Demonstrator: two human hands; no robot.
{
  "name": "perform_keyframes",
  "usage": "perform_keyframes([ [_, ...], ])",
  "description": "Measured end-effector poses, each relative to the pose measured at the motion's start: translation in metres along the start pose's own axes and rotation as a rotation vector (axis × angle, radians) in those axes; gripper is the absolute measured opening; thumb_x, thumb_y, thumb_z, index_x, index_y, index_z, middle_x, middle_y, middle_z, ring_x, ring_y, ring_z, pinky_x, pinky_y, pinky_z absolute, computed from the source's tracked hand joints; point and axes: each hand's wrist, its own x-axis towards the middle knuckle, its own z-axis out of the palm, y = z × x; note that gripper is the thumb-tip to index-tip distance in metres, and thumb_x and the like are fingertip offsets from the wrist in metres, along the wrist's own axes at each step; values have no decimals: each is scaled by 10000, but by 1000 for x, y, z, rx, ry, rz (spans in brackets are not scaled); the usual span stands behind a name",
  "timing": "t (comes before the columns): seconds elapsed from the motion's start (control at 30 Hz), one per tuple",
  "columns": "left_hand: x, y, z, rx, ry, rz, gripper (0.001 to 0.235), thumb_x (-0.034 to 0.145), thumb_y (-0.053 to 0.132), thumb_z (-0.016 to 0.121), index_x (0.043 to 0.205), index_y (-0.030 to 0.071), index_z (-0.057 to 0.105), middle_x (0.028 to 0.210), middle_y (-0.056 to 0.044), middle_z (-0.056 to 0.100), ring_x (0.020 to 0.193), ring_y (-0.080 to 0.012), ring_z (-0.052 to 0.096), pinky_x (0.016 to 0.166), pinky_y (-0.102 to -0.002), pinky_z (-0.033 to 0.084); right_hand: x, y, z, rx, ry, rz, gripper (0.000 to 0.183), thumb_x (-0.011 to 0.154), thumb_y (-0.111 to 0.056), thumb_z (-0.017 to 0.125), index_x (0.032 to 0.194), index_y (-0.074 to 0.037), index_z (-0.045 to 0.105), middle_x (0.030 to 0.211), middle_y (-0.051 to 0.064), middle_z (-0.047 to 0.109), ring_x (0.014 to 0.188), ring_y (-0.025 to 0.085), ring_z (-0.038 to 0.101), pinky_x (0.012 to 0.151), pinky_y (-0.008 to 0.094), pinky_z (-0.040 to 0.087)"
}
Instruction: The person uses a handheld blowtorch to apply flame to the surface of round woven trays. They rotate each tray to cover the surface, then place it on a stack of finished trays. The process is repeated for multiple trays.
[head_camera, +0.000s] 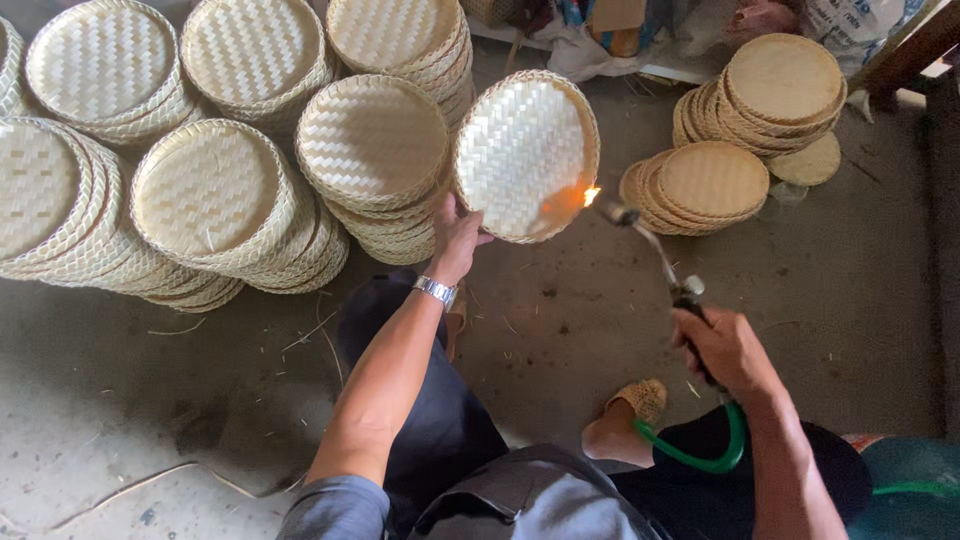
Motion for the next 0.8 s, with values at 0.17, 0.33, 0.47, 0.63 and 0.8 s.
perform_keyframes([
  [0.17, 2, -7, -1, 114, -2, 19, 330, 899, 32, 612, 1226, 44, 572, 1074, -90, 646, 872, -173, 669, 642, -330, 616, 26, -15, -18, 62, 24, -15, 434, 1012, -335, 609, 776, 25, 669, 546, 80, 563, 449, 169, 517, 426, 346, 408],
  [0.33, 1, -16, -1, 412, 14, 233, 305, 918, 13, 699, 1213, -25, 628, 1035, -109, 678, 875, -170, 616, 735, -285, 525, 28, -46, -21, 87, 42, -94, 395, 1004, -341, 605, 801, -5, 652, 559, 55, 551, 455, 151, 506, 426, 340, 397],
  [0.47, -6, -12, 5, 569, -33, 587, 692, 832, 22, 690, 1473, 6, 430, 1242, -130, 610, 932, -189, 609, 784, -343, 526, 23, -65, -3, 23, -33, -120, 384, 977, -360, 625, 797, -23, 662, 556, 54, 547, 451, 145, 496, 425, 342, 389],
  [0.63, -15, -18, 10, 688, -112, 321, 648, 924, 89, 608, 1560, 165, 507, 991, -150, 709, 804, -247, 639, 786, -398, 567, 14, -56, 9, -30, -96, -99, 397, 965, -354, 644, 778, -3, 659, 552, 63, 545, 447, 151, 508, 426, 348, 409],
  [0.8, -7, -49, 3, 817, -466, 453, 616, 907, 136, 741, 1466, 70, 492, 1047, -173, 718, 979, -254, 734, 925, -402, 574, 4, -32, -8, 20, 34, -10, 400, 996, -354, 595, 801, -13, 673, 561, 60, 557, 464, 151, 512, 440, 349, 405],
])
